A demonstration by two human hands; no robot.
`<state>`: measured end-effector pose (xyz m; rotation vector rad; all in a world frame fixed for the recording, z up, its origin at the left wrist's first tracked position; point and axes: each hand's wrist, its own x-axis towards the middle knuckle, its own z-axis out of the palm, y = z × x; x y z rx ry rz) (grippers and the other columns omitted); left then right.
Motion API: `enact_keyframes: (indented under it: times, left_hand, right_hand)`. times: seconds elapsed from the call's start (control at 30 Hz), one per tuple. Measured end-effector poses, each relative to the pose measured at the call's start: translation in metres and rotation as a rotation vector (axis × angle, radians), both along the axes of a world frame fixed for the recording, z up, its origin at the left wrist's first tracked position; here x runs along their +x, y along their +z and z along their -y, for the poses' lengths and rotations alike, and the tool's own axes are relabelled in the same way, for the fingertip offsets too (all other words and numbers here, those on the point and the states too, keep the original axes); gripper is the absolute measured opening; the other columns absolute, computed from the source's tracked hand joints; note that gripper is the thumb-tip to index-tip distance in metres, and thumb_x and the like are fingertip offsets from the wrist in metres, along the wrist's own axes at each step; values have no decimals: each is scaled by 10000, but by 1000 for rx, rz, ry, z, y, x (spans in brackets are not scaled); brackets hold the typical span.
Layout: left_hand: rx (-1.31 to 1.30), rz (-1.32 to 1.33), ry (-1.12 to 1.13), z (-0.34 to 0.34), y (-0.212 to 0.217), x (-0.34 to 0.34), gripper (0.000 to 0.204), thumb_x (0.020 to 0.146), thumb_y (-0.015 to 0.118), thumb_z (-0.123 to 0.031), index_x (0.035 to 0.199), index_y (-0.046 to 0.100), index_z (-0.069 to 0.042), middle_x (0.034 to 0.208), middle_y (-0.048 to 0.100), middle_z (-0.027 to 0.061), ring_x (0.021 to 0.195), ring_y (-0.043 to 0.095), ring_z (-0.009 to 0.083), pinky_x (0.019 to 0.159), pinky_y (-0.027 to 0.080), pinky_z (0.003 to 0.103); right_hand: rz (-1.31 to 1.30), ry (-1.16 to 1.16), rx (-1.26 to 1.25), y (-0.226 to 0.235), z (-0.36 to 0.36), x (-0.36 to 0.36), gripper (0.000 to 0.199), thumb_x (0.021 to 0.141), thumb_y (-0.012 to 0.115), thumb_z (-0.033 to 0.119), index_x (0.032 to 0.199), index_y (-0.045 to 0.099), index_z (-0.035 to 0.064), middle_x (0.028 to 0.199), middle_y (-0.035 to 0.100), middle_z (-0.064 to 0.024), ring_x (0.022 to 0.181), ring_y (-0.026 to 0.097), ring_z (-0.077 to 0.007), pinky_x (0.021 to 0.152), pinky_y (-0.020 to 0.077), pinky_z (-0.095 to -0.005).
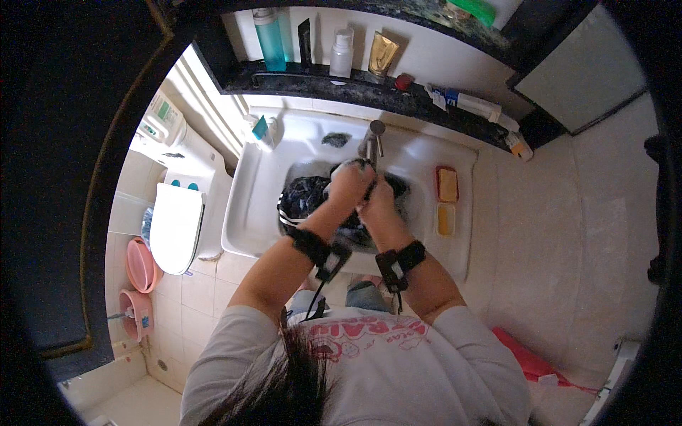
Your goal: The person hand-washes a dark garment in a bathroom sink. They scrub the fabric with both hands, rinse under running water, and use a yellow sponge to clean the surface. The garment remains in the sink at the end.
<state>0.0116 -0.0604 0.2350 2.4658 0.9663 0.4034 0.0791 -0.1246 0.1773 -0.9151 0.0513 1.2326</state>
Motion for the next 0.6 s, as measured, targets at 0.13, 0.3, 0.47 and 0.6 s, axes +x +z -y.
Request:
enact_keyframes:
  times: [0.13, 0.3, 0.47, 0.6]
  left_hand:
    - [-415, 82, 106, 5, -19, 3, 201, 803, 529, -215, 810, 577, -19, 943, 587, 233, 848, 583, 390, 710, 487, 441]
    - [97, 95, -100, -9, -57, -8, 318, 785, 550, -248, 1014, 571, -28, 1004, 603, 158, 957, 571, 345, 843, 464, 391]
    - [-1119, 749, -9, 0, -96, -26, 316, 868, 526, -240, 1106, 521, -32, 944, 593, 70, 930, 570, 201, 852, 449, 311]
    - [-1327, 889, 57, 43, -115, -15, 279, 862, 557, -278, 1054, 542, -75, 914, 570, 63, 859, 552, 219, 766, 444, 349]
  right_hand:
    - [435, -141, -129, 5, -3, -5, 251, 900, 428, 305, 879, 514, 70, 733, 539, -70, 595, 533, -234, 498, 439, -360]
    - [596, -177, -162, 18, 5, 4, 358, 877, 464, 405, 952, 536, 62, 883, 609, -85, 757, 578, -228, 610, 451, -388]
    - [-18, 37, -65, 28, 18, 26, 596, 867, 375, 609, 1139, 529, 102, 1022, 611, -27, 928, 580, -222, 748, 471, -433]
    - [82, 85, 52, 28, 23, 32, 413, 866, 522, 403, 1145, 522, 99, 1027, 603, -67, 945, 585, -247, 724, 512, -383]
